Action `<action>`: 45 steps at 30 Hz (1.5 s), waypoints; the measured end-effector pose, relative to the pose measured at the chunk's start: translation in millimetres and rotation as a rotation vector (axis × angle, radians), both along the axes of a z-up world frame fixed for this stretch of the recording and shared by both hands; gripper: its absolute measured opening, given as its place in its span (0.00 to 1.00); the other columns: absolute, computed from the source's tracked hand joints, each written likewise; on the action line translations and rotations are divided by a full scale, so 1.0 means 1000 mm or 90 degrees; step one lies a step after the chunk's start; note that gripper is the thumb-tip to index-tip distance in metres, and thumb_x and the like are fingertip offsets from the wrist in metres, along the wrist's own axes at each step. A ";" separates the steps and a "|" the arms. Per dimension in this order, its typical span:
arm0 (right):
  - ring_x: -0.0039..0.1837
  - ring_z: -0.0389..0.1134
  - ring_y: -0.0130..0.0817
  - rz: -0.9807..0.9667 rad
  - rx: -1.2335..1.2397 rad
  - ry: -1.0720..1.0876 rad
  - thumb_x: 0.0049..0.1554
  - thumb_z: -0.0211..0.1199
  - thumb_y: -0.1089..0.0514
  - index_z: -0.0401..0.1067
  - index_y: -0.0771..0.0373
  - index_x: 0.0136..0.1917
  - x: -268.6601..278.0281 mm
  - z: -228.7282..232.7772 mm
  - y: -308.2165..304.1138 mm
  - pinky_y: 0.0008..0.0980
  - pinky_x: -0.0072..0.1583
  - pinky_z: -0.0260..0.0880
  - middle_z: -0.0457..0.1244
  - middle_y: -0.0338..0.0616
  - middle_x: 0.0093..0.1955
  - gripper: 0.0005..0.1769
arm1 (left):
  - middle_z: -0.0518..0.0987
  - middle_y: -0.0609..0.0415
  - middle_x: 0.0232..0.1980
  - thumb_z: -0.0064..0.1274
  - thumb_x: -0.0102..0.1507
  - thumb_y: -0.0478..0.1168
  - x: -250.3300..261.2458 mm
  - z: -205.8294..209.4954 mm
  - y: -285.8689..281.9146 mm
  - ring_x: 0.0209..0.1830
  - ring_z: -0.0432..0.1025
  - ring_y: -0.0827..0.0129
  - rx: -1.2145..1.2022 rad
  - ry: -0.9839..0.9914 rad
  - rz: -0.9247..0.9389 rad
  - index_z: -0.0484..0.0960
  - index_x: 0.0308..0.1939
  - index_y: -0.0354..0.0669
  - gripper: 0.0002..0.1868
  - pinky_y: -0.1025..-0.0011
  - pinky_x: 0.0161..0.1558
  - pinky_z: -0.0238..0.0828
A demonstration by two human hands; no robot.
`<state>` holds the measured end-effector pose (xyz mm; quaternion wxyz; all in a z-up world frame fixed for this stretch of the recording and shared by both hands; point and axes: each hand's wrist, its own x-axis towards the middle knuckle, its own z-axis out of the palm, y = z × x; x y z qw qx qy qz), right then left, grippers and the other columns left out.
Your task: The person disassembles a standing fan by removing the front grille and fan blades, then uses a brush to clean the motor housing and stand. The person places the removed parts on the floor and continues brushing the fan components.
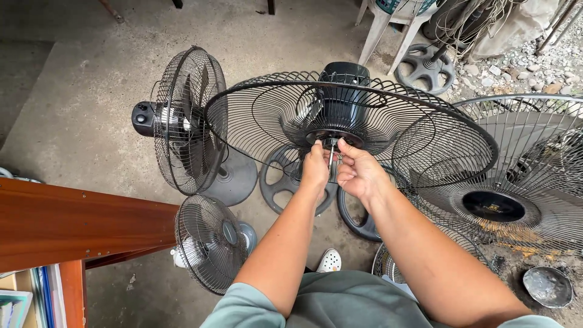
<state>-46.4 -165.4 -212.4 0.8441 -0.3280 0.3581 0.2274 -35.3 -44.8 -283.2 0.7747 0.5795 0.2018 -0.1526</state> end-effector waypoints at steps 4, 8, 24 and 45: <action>0.25 0.44 0.19 0.013 -0.005 -0.011 0.53 0.72 0.49 0.65 0.56 0.37 -0.002 -0.003 -0.004 0.20 0.28 0.40 0.48 0.26 0.26 0.17 | 0.79 0.52 0.35 0.30 0.72 0.57 0.002 -0.012 -0.002 0.36 0.68 0.66 -0.025 -0.012 -0.020 0.80 0.35 0.36 0.31 0.67 0.44 0.65; 0.29 0.49 0.21 0.106 -0.064 -0.028 0.55 0.70 0.41 0.68 0.62 0.43 -0.006 -0.007 -0.013 0.21 0.32 0.49 0.56 0.29 0.31 0.23 | 0.85 0.48 0.41 0.28 0.71 0.58 0.006 -0.011 0.010 0.41 0.75 0.62 0.052 -0.044 -0.111 0.83 0.39 0.34 0.34 0.65 0.49 0.70; 0.73 0.62 0.44 0.082 0.415 -0.301 0.52 0.63 0.33 0.67 0.62 0.70 0.000 -0.077 0.027 0.48 0.71 0.60 0.62 0.46 0.71 0.42 | 0.83 0.37 0.47 0.48 0.61 0.69 -0.014 0.154 0.031 0.50 0.78 0.45 0.783 -0.060 -0.265 0.84 0.44 0.35 0.37 0.53 0.51 0.73; 0.32 0.49 0.22 0.163 -0.063 -0.318 0.66 0.44 0.38 0.65 0.54 0.44 -0.008 -0.057 -0.002 0.23 0.32 0.46 0.55 0.32 0.33 0.21 | 0.85 0.44 0.35 0.39 0.67 0.60 0.008 0.140 0.016 0.39 0.81 0.52 0.967 -0.280 -0.556 0.88 0.32 0.40 0.31 0.57 0.43 0.77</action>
